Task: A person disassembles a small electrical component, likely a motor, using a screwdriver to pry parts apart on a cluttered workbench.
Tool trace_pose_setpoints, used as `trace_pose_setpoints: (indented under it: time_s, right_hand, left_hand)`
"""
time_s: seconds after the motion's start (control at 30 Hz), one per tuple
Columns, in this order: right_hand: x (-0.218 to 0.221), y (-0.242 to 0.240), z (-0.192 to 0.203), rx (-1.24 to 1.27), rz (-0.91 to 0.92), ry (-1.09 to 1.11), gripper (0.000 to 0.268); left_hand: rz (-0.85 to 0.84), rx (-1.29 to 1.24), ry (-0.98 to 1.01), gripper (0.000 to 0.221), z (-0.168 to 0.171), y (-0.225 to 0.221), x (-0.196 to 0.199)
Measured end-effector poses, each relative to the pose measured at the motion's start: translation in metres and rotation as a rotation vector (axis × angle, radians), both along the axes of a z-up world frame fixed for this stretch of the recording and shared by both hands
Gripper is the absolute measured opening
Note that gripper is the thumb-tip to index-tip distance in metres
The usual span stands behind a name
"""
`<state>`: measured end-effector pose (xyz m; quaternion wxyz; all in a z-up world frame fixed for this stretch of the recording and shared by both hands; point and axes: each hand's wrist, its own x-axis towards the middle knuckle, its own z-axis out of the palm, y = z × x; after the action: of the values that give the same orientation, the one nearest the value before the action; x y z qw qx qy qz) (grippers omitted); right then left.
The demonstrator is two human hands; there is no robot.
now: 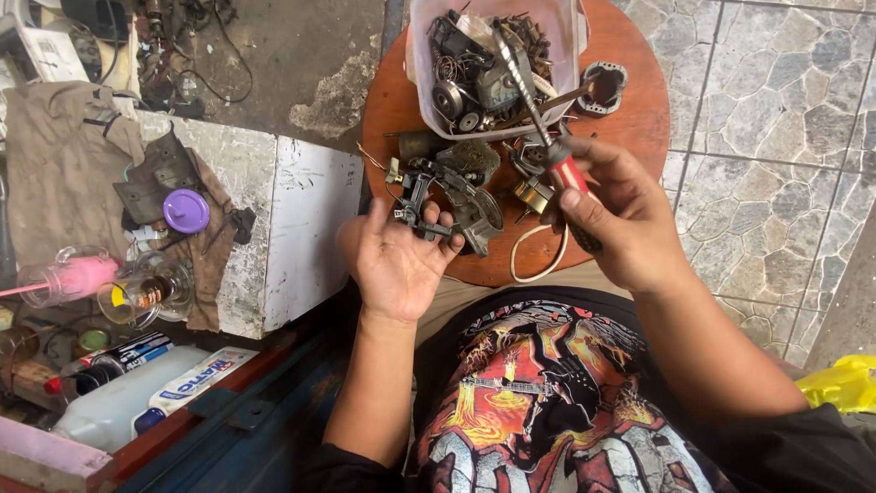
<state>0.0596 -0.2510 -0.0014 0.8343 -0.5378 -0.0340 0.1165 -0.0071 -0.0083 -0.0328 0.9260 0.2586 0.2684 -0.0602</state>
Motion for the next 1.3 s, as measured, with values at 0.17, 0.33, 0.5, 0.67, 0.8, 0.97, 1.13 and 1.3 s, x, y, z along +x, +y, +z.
trace_pose_setpoints:
  time_s: [0.17, 0.33, 0.5, 0.67, 0.8, 0.97, 1.13, 1.3]
  right_hand:
    - [-0.003, -0.002, 0.017, -0.250, 0.161, -0.081, 0.066]
    - [-0.006, -0.007, 0.014, -0.468, 0.231, -0.151, 0.044]
    - [-0.012, -0.008, 0.032, -0.630, 0.296, -0.193, 0.054]
    - [-0.007, 0.004, -0.006, -0.422, 0.246, -0.128, 0.055]
    - [-0.003, 0.027, -0.017, -0.213, 0.237, -0.089, 0.065]
    - [0.007, 0.030, -0.028, -0.170, 0.271, -0.040, 0.044]
    - [0.008, 0.027, -0.034, -0.049, 0.178, 0.052, 0.047]
    - [0.000, 0.026, -0.023, -0.203, 0.210, -0.119, 0.059]
  left_hand:
    - [0.008, -0.023, 0.006, 0.043, 0.002, 0.007, 0.004]
    - [0.066, -0.067, 0.015, 0.041, 0.007, 0.017, 0.008]
    - [0.077, -0.132, 0.027, 0.050, 0.032, 0.013, 0.010]
    - [-0.066, -0.089, 0.039, 0.053, 0.024, 0.000, 0.004]
    - [-0.345, 0.127, 0.040, 0.051, 0.021, -0.017, 0.002]
    - [-0.285, 0.262, -0.091, 0.048, 0.027, -0.019, 0.002]
    - [-0.203, 0.571, -0.270, 0.048, 0.026, -0.023, -0.001]
    - [-0.368, 0.752, -0.316, 0.059, 0.023, -0.017, -0.007]
